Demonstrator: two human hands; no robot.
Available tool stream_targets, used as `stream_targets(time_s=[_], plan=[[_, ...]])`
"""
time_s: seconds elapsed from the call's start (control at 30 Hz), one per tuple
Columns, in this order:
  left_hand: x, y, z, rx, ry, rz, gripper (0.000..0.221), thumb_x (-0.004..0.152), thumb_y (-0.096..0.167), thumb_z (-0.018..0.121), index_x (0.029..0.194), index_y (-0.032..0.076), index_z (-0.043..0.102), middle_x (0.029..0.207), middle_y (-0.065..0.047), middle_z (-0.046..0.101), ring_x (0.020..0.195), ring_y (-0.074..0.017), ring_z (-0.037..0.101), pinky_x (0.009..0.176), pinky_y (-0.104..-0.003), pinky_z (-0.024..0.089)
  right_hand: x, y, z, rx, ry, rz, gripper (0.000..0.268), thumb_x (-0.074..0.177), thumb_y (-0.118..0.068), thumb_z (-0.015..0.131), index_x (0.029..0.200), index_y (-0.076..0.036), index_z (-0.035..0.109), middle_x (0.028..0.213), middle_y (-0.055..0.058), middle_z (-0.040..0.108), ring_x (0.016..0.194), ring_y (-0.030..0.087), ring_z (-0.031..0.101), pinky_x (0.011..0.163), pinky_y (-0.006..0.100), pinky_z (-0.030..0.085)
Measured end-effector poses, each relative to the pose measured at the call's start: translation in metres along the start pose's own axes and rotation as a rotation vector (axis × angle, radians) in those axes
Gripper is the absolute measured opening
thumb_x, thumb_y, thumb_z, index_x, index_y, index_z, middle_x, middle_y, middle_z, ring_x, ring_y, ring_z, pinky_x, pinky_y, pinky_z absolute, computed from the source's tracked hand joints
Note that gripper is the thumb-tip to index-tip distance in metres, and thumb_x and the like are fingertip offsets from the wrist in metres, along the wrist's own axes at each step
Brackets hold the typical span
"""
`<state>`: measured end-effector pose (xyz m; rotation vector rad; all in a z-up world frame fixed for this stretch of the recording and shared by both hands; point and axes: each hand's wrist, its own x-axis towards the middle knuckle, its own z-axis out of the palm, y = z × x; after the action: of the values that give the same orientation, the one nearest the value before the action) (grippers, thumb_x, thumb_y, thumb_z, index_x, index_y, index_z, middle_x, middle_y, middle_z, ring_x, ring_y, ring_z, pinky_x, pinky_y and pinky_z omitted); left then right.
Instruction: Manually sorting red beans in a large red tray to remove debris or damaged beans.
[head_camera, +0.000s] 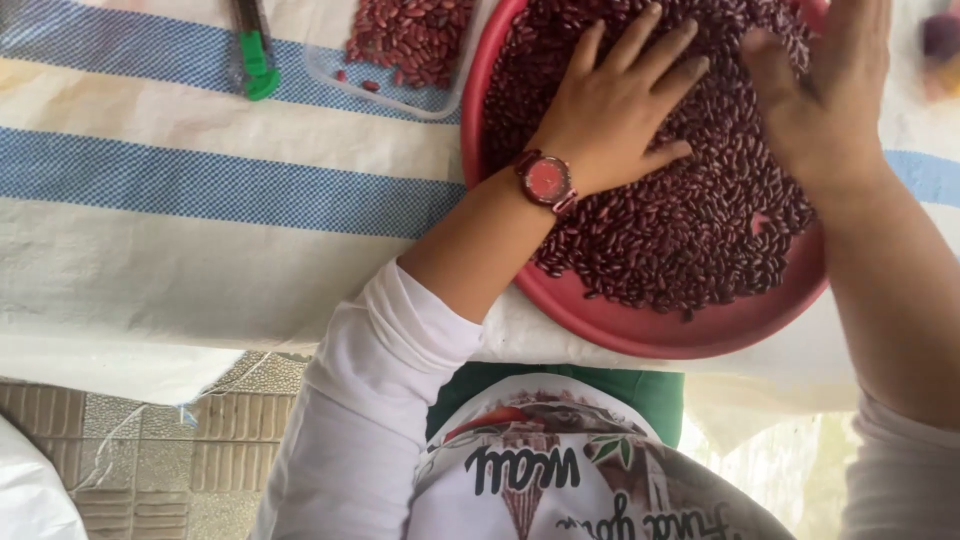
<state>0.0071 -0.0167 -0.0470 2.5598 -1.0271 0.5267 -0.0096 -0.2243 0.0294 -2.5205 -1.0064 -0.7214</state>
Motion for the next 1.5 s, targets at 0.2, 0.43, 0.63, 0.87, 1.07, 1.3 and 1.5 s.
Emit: stream_targets(time_s=[0.2, 0.43, 0.63, 0.87, 1.07, 1.3, 1.5], plan=[[0.0, -0.001, -0.007, 0.014, -0.061, -0.003, 0.073, 0.101, 0.07, 0.071, 0.153, 0.025, 0.049, 0.16, -0.003, 0.034, 0.147, -0.0301, 0.029, 0.115, -0.062, 0.033, -0.096, 0.031, -0.01, -0.047, -0.056, 0.354, 0.064, 0.122, -0.04, 0.044, 0.148, 0.017, 0.037, 0.137, 0.045, 0.052, 0.125, 0.059, 0.051, 0.099, 0.065, 0.04], [-0.001, -0.005, -0.019, -0.016, -0.088, 0.033, 0.075, 0.101, 0.074, 0.062, 0.153, 0.02, 0.051, 0.16, -0.005, 0.036, 0.146, -0.031, 0.029, 0.113, -0.063, 0.032, -0.111, -0.003, 0.012, 0.375, 0.135, 0.786, 0.048, 0.11, -0.024, 0.053, 0.148, 0.0, 0.037, 0.15, 0.025, 0.043, 0.14, 0.036, 0.04, 0.118, 0.047, 0.031], [-0.001, -0.006, -0.028, -0.021, -0.116, 0.082, 0.099, 0.092, 0.09, 0.035, 0.157, 0.017, 0.045, 0.163, -0.007, 0.037, 0.149, -0.0333, 0.03, 0.111, -0.063, 0.033, -0.082, -0.044, 0.036, 0.544, 0.251, 1.006, 0.054, 0.1, -0.022, 0.06, 0.148, -0.012, 0.037, 0.15, 0.016, 0.046, 0.139, 0.03, 0.042, 0.118, 0.045, 0.033], [-0.002, -0.006, -0.037, -0.025, -0.229, 0.045, 0.125, 0.081, 0.096, 0.071, 0.166, 0.019, 0.021, 0.172, -0.006, 0.025, 0.158, -0.0339, 0.023, 0.119, -0.064, 0.029, -0.055, -0.054, 0.073, 0.604, 0.329, 0.871, 0.055, 0.109, -0.032, 0.05, 0.154, -0.006, 0.033, 0.159, 0.017, 0.033, 0.153, 0.03, 0.029, 0.131, 0.045, 0.022], [0.0, 0.0, -0.042, -0.094, -0.252, 0.009, 0.133, 0.079, 0.081, 0.093, 0.167, 0.018, 0.016, 0.174, -0.008, 0.015, 0.161, -0.0345, 0.011, 0.125, -0.066, 0.023, -0.033, -0.066, 0.073, 0.745, 0.317, 0.921, 0.063, 0.109, -0.047, 0.042, 0.159, -0.009, 0.03, 0.17, 0.016, 0.024, 0.162, 0.03, 0.01, 0.133, 0.051, 0.012], [0.002, 0.007, -0.05, -0.015, -0.167, 0.112, 0.111, 0.097, 0.073, 0.09, 0.168, 0.02, 0.023, 0.174, -0.007, 0.016, 0.163, -0.0338, 0.011, 0.134, -0.061, 0.014, -0.027, -0.07, 0.066, 0.911, 0.287, 0.836, 0.065, 0.112, -0.044, 0.041, 0.162, -0.007, 0.024, 0.174, 0.015, 0.009, 0.165, 0.028, 0.004, 0.137, 0.049, 0.008], [0.001, 0.007, -0.045, -0.069, -0.225, 0.095, 0.106, 0.098, 0.057, 0.083, 0.169, 0.019, 0.015, 0.176, -0.004, 0.013, 0.165, -0.0293, 0.015, 0.133, -0.058, 0.023, -0.025, -0.068, 0.061, 1.128, 0.277, 0.695, 0.069, 0.114, -0.044, 0.039, 0.164, -0.007, 0.011, 0.176, 0.014, 0.008, 0.167, 0.026, 0.004, 0.141, 0.043, 0.006]])
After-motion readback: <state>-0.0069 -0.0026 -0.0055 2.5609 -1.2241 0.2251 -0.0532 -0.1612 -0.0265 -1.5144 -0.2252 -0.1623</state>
